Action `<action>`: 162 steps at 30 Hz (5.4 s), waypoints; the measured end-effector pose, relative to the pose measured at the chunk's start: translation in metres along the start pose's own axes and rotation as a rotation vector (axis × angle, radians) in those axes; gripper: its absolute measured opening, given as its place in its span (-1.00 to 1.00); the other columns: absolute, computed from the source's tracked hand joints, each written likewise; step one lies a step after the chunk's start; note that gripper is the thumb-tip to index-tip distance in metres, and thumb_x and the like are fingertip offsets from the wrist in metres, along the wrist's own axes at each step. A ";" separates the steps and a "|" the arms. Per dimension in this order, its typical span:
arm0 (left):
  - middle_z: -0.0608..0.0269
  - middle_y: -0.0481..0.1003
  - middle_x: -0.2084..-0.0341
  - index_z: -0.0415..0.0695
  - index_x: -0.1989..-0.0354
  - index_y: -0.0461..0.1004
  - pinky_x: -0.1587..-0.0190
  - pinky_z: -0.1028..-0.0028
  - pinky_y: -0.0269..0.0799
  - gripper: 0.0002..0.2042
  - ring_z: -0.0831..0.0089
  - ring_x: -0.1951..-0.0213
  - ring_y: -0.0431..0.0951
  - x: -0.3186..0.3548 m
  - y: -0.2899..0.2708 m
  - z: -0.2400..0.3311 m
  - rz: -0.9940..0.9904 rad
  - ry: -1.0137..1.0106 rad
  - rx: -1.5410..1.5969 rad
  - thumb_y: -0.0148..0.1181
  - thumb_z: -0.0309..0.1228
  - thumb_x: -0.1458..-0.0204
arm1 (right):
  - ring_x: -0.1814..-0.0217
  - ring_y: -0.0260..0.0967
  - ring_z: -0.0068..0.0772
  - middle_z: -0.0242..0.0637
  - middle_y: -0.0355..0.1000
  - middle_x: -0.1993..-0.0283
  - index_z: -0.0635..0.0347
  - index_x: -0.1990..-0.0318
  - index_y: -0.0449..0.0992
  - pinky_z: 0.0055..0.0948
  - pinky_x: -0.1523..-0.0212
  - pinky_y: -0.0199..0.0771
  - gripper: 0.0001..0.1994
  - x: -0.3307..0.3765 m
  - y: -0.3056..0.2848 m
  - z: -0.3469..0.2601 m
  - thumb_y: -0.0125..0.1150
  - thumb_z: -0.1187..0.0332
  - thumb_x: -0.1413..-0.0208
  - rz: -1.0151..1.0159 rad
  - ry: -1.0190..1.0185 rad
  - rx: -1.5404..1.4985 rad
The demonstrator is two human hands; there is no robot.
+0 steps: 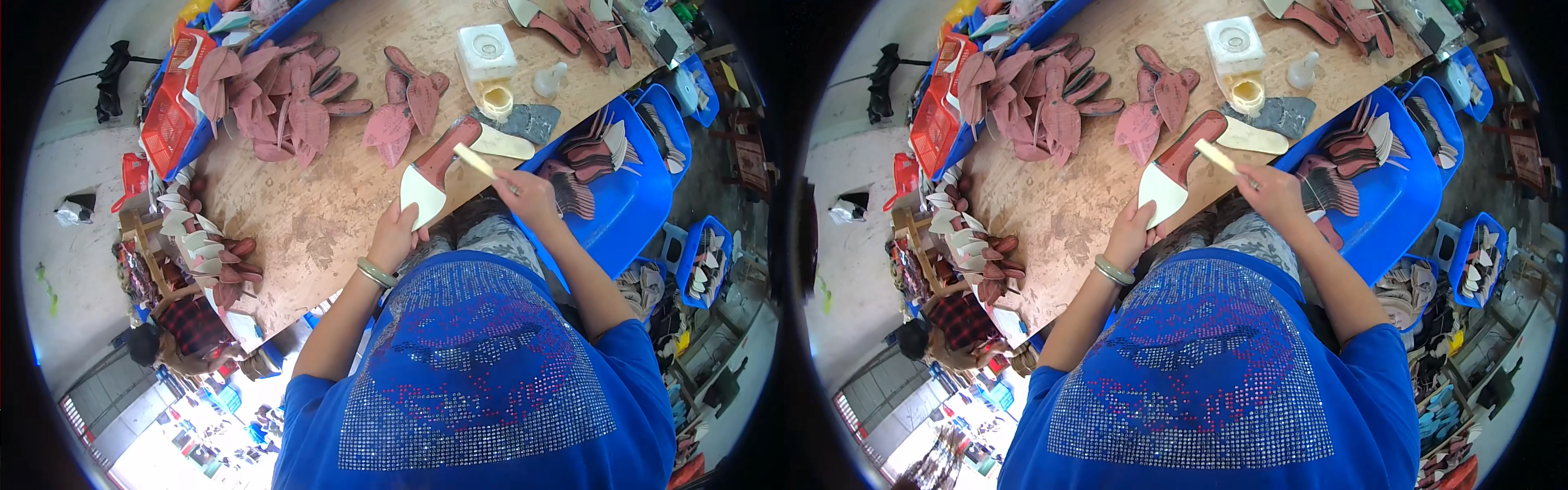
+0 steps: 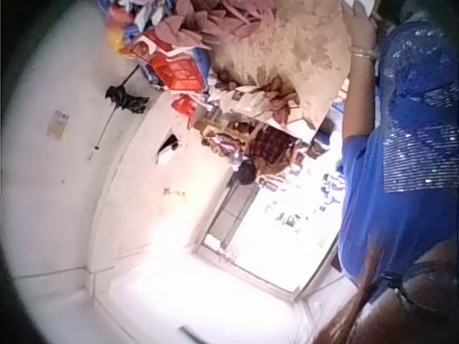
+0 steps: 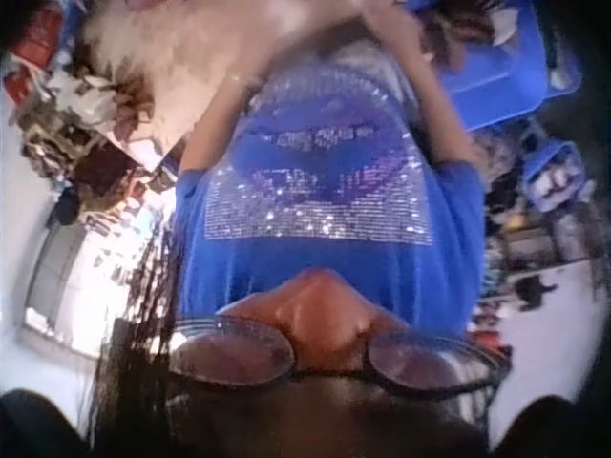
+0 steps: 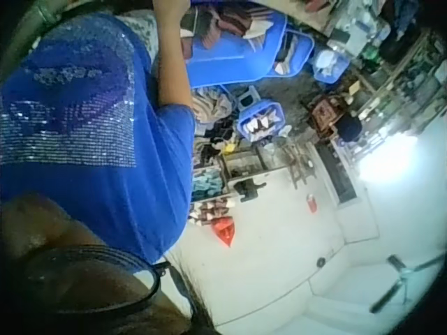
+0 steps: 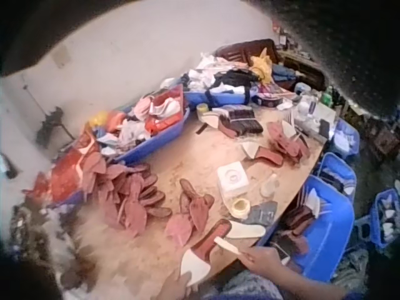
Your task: The person assembles pink slipper components by applying adhesive to the sole and attaching the upper part. They repeatedly pick up a slipper sole, apply glue with a brush, and press the upper onto the sole. The person handles the items one at a time, placing finished units into a blue bin.
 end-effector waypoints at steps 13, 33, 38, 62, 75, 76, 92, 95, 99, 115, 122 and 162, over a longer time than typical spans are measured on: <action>0.31 0.39 0.68 -0.19 0.05 0.34 0.71 0.65 0.10 -0.74 0.67 0.75 0.21 -0.001 0.002 0.016 0.094 0.073 -0.019 -0.18 -0.32 -0.24 | 0.27 0.41 -0.64 -0.32 0.56 0.31 0.32 0.16 0.59 -0.59 0.21 0.39 -0.71 -0.010 0.013 -0.017 0.28 0.29 -0.04 -0.407 0.609 -0.639; 0.09 0.46 0.65 -0.23 0.06 0.32 0.56 0.35 0.39 -0.72 0.27 0.63 0.49 -0.034 -0.035 0.008 0.402 0.295 -0.638 -0.23 -0.33 -0.23 | 0.23 0.38 -0.66 -0.39 0.53 0.29 0.28 0.13 0.59 -0.64 0.18 0.34 -0.72 -0.053 0.002 -0.019 0.27 0.30 -0.06 -0.190 0.532 -0.688; -0.15 0.49 0.36 -0.21 0.01 0.27 0.31 0.15 0.50 -0.73 0.00 0.42 0.56 -0.082 -0.055 0.052 0.519 0.254 -1.178 -0.24 -0.39 -0.20 | 0.63 0.17 -0.79 -0.52 0.36 0.55 0.24 0.08 0.58 -0.74 0.59 0.20 -0.72 -0.031 -0.034 -0.005 0.23 0.31 -0.09 -0.164 0.660 -0.564; -0.10 0.51 0.51 -0.15 0.37 0.50 0.32 0.09 0.39 -0.66 -0.03 0.41 0.52 -0.062 -0.036 -0.044 0.409 0.303 -1.258 -0.02 -0.12 -0.15 | 0.73 -0.08 -0.79 -0.66 0.07 0.68 0.21 0.19 0.51 -0.66 0.72 -0.15 -0.81 0.059 -0.182 0.109 0.12 0.28 -0.20 0.589 0.692 -1.087; -0.21 0.49 0.55 -0.27 0.54 0.54 0.32 0.02 0.35 -0.27 -0.13 0.43 0.51 -0.026 -0.025 -0.070 0.433 0.133 -1.311 -0.48 0.07 -0.25 | 0.74 -0.13 -0.72 -0.58 -0.01 0.68 0.05 0.42 0.29 -0.63 0.72 -0.16 -0.76 0.069 -0.251 0.148 0.14 0.19 -0.20 0.871 0.592 -1.394; -0.22 0.49 0.56 -0.27 0.56 0.53 0.33 0.02 0.35 -0.26 -0.14 0.45 0.50 -0.024 -0.022 -0.067 0.447 0.154 -1.299 -0.49 0.07 -0.25 | 0.74 -0.13 -0.71 -0.57 -0.01 0.68 0.09 0.37 0.32 -0.63 0.71 -0.16 -0.77 0.069 -0.253 0.148 0.12 0.17 -0.21 0.864 0.587 -1.421; -0.04 0.52 0.60 -0.22 0.57 0.52 0.32 0.11 0.39 -0.36 -0.03 0.45 0.53 -0.028 -0.050 -0.089 0.458 0.148 -1.212 -0.40 -0.02 -0.27 | 0.70 -0.14 -0.74 -0.58 -0.05 0.67 0.37 -0.03 0.35 -0.65 0.67 -0.12 -0.49 0.091 -0.269 0.163 -0.05 -0.01 -0.27 0.834 0.511 -1.607; -0.04 0.53 0.58 -0.23 0.57 0.51 0.27 0.11 0.39 -0.37 -0.03 0.42 0.53 -0.028 -0.069 -0.104 0.487 0.110 -1.162 -0.38 -0.03 -0.27 | 0.70 -0.13 -0.75 -0.58 -0.05 0.68 0.34 -0.03 0.35 -0.66 0.67 -0.12 -0.50 0.089 -0.265 0.161 0.00 0.00 -0.25 0.804 0.507 -1.633; -0.06 0.53 0.55 -0.22 0.60 0.49 0.23 0.13 0.38 -0.37 -0.01 0.38 0.53 -0.024 -0.091 -0.115 0.529 0.138 -1.145 -0.37 -0.04 -0.28 | 0.71 -0.14 -0.75 -0.59 -0.06 0.68 0.29 -0.04 0.34 -0.67 0.68 -0.11 -0.53 0.083 -0.258 0.173 0.04 0.02 -0.23 0.773 0.516 -1.679; -0.09 0.55 0.32 -0.13 0.22 0.49 0.16 0.12 0.45 -0.70 0.01 0.21 0.55 -0.011 -0.121 -0.122 0.687 -0.071 -0.887 -0.05 -0.17 -0.16 | 0.55 0.06 -0.65 -0.45 0.23 0.44 0.13 -0.04 0.37 -0.70 0.55 0.33 -0.77 -0.012 -0.181 0.150 -0.02 0.32 -0.30 0.639 0.722 -1.606; -0.10 0.55 0.31 -0.14 0.14 0.50 0.15 0.11 0.45 -0.63 -0.01 0.20 0.55 0.019 -0.158 -0.154 0.917 -0.051 -0.585 -0.04 -0.10 -0.14 | 0.58 -0.04 -0.67 -0.50 0.13 0.49 0.12 -0.06 0.34 -0.68 0.69 0.00 -0.75 -0.093 -0.127 0.110 -0.01 0.29 -0.29 0.171 0.467 -1.679; 0.38 0.46 0.56 -0.10 0.32 0.46 0.44 0.65 0.37 -0.83 0.66 0.53 0.42 -0.109 -0.256 0.025 0.509 0.409 0.466 0.16 -0.27 -0.13 | 0.66 -0.09 -0.70 -0.54 -0.01 0.57 0.12 0.01 0.35 -0.69 0.73 -0.03 -0.82 -0.075 -0.029 -0.034 -0.10 0.34 -0.32 0.191 0.670 -1.539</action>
Point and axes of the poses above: each hand's wrist, its own x-axis away from the middle knuckle, its own y-axis out of the palm, z = x × y, the point moved 6 cm from there along -x, towards the middle knuckle
